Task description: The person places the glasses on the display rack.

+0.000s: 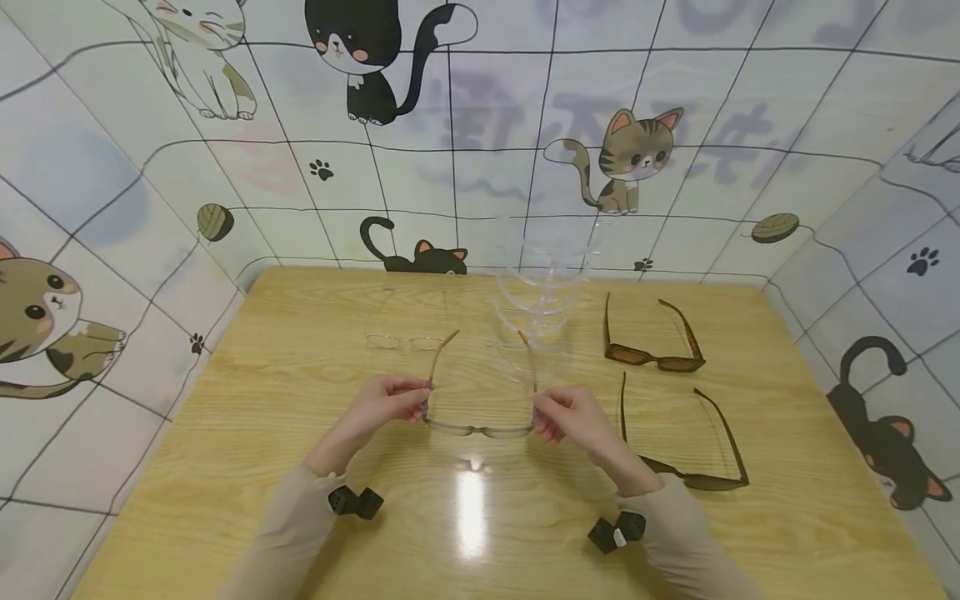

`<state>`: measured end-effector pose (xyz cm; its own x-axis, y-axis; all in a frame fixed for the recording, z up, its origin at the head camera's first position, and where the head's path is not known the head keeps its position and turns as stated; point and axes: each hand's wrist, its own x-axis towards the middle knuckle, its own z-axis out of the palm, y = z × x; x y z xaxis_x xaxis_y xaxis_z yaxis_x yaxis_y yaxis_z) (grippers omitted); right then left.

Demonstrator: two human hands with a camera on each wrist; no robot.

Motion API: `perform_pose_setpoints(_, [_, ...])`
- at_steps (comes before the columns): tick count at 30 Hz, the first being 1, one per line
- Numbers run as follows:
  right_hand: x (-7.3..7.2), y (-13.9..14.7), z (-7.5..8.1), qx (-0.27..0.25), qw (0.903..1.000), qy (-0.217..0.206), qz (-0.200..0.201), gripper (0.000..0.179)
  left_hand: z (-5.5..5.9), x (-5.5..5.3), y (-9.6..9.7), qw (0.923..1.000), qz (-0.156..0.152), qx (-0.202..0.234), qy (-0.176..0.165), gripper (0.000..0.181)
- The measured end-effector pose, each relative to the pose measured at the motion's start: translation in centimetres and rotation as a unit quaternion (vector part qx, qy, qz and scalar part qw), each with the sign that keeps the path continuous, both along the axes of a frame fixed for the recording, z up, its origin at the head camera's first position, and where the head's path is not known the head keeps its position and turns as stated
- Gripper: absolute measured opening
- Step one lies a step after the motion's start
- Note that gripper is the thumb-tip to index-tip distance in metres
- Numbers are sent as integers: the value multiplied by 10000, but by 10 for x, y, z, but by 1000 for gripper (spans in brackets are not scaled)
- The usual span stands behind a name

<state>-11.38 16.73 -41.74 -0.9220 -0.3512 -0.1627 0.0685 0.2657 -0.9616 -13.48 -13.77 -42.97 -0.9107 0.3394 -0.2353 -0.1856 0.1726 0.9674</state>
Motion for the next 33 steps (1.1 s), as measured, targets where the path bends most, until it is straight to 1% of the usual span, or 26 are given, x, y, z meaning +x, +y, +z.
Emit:
perform_pose_setpoints(5, [-1, 10, 2, 193, 9994, -106, -254, 34, 2, -5, 12, 9999, 58, 140, 9, 37])
perform_pose_setpoints(11, [-4, 21, 4, 315, 9981, -213, -494, 32, 3, -10, 28, 9992, 189, 347, -87, 37])
perform_pose_setpoints(17, [-9, 32, 6, 347, 9963, -310, -716, 31, 2, -18, 43, 9988, 329, 336, -116, 36])
perform_pose_setpoints(20, [-13, 37, 6, 341, 9955, -336, -812, 31, 1, -21, 50, 9983, 422, 386, -144, 35])
perform_pose_setpoints(25, [-22, 45, 6, 416, 9938, -404, -944, 30, 0, -27, 61, 9973, 471, 556, -89, 34])
perform_pose_setpoints(27, [-25, 48, 6, 433, 9934, -392, -988, 31, 1, -30, 65, 9969, 506, 597, -120, 34])
perform_pose_setpoints(30, [-32, 53, 6, 424, 9931, -337, -1043, 29, 0, -35, 71, 9957, 635, 630, -249, 35])
perform_pose_setpoints(33, [-40, 56, 6, 370, 9931, -258, -1083, 28, 0, -42, 78, 9933, 850, 694, -352, 34])
